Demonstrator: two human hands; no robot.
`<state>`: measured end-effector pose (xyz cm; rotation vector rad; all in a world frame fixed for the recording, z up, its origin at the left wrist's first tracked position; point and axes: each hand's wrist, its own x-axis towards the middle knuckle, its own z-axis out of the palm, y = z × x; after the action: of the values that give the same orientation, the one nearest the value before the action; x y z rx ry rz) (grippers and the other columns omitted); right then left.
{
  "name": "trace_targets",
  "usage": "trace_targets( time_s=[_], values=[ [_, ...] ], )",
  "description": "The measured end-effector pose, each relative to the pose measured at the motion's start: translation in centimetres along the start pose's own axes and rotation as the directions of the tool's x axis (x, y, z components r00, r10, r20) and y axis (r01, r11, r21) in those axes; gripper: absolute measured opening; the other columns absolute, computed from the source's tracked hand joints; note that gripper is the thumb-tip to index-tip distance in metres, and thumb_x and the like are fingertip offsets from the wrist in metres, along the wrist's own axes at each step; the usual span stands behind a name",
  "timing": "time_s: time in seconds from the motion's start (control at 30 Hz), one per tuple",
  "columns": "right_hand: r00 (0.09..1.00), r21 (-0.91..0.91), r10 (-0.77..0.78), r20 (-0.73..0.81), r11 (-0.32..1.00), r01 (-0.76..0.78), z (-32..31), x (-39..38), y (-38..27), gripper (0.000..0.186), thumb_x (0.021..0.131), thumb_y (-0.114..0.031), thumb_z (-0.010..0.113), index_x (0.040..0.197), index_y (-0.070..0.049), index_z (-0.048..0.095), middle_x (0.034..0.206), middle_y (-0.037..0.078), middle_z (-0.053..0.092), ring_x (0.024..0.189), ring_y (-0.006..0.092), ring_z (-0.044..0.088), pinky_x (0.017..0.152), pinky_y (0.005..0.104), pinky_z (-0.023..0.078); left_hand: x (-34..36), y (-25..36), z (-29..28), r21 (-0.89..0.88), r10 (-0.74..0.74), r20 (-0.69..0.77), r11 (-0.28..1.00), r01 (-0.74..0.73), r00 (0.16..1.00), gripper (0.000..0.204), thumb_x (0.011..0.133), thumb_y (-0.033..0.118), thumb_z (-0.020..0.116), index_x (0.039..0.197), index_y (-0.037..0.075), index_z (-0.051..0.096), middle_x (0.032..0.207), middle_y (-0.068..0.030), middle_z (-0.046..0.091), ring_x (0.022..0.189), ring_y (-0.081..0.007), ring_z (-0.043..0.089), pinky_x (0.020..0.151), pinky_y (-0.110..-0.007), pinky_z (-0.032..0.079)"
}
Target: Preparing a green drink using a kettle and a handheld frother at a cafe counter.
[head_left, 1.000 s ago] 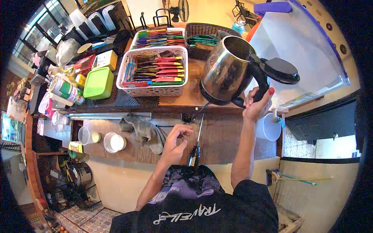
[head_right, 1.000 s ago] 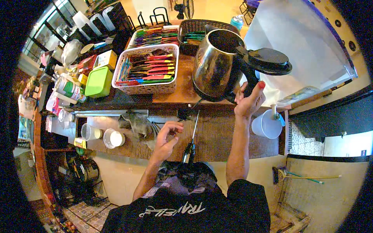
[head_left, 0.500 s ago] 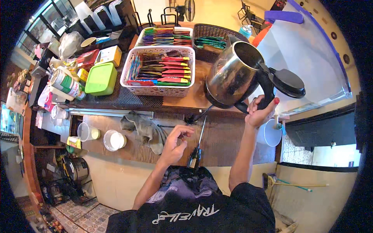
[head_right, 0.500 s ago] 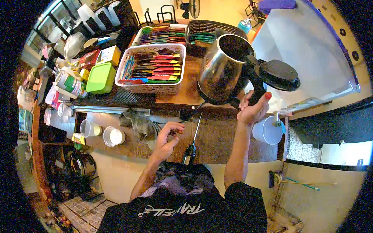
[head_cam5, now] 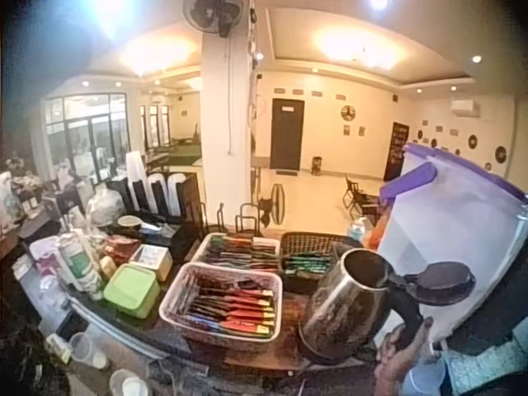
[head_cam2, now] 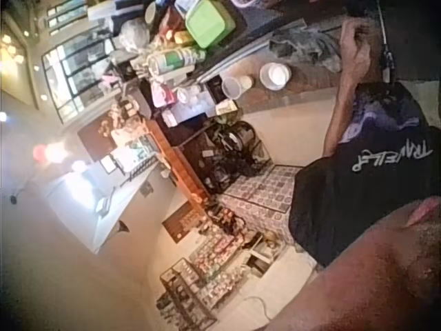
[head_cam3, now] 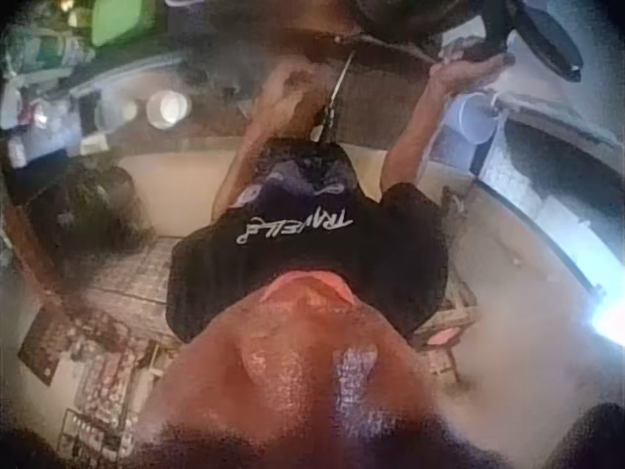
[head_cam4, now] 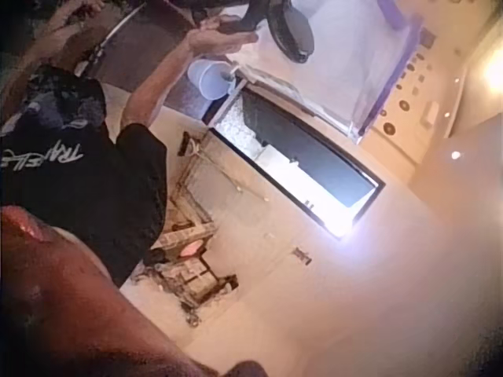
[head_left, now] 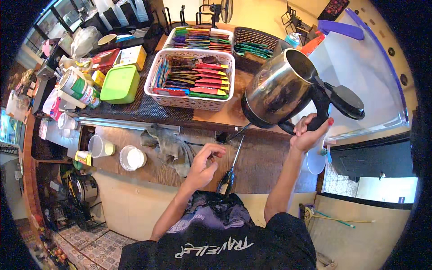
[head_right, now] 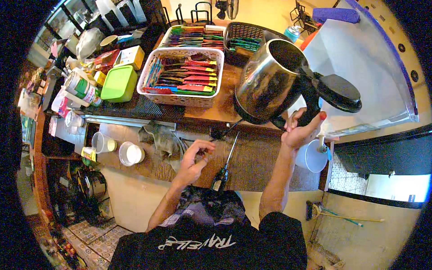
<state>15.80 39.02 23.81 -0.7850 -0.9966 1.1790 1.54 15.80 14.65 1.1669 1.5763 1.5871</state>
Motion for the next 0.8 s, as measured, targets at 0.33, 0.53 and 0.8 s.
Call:
trace_targets(
  time_s=[0.33,0.53,0.8],
  values=[
    [0.997,0.035,0.001,0.073,0.999,-0.003,0.2,-1.2,-2.1,0.064,0.092,-0.068,0.034,0.066,-0.011,0.043,0.047,-0.003,0.032,0.033,0.008,0.028,0.034,0.0227,0.019,-0.2,0.1,-0.4,-0.042,-0.048,0.016,0.998,0.048,0.999,0.036,0.073,-0.008,0.047,0.106,0.001,0.057,0.11,-0.0078,0.058,0.093,-0.0156,0.055,0.081,-0.027,0.043],
    [0.997,0.06,-0.02,-0.079,0.998,0.025,-0.8,-3.1,-2.5,0.066,0.092,-0.07,0.032,0.065,-0.01,0.043,0.045,-0.002,0.032,0.03,0.0086,0.027,0.032,0.0243,0.02,-2.2,0.0,-1.0,-0.036,-0.089,-0.015,0.995,0.088,0.996,0.031,0.076,-0.008,0.047,0.103,0.0,0.058,0.11,-0.0086,0.058,0.093,-0.0163,0.055,0.082,-0.027,0.043],
    [0.982,0.109,0.133,-0.132,0.987,-0.119,-4.4,-6.7,-3.0,0.067,0.092,-0.069,0.029,0.062,-0.01,0.043,0.045,-0.002,0.034,0.031,0.0089,0.028,0.033,0.0224,0.025,-4.9,1.1,-2.5,-0.063,-0.109,-0.033,0.992,0.107,0.993,0.022,0.08,-0.004,0.053,0.101,0.0,0.059,0.11,-0.0093,0.059,0.09,-0.0138,0.054,0.079,-0.025,0.043]
  ],
)
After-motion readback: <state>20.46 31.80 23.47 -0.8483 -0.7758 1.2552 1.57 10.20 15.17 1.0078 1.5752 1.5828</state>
